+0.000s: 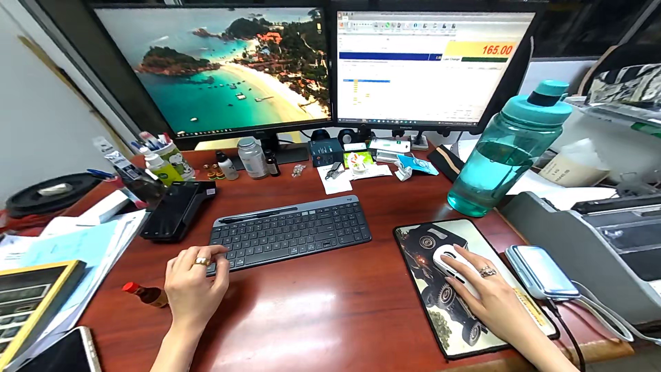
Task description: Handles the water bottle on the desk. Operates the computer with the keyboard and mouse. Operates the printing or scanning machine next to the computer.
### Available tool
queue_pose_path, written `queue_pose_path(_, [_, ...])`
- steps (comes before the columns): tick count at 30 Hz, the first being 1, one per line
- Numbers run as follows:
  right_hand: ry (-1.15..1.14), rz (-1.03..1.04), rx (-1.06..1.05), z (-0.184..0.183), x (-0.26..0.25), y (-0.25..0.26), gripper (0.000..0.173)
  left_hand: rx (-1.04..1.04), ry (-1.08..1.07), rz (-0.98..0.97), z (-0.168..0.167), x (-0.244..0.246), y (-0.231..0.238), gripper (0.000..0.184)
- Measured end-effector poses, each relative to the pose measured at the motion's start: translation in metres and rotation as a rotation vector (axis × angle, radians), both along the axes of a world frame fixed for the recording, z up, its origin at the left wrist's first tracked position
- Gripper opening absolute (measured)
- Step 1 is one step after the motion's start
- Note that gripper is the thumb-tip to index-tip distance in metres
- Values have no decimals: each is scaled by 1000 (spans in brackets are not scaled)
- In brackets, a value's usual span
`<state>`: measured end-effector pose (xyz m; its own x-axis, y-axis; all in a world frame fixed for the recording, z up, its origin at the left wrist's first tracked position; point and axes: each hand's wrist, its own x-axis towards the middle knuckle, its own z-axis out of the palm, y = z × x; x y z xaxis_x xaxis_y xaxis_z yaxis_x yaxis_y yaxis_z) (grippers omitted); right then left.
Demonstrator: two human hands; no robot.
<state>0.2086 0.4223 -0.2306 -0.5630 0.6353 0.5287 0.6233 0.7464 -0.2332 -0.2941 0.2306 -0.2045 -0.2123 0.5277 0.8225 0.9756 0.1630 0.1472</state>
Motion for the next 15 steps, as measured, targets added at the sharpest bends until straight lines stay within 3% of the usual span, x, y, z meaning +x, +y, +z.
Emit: queue_pose_path(15, [36,42,103,2,2,-3,40,-19,-15,20,-1,-6,-1,32])
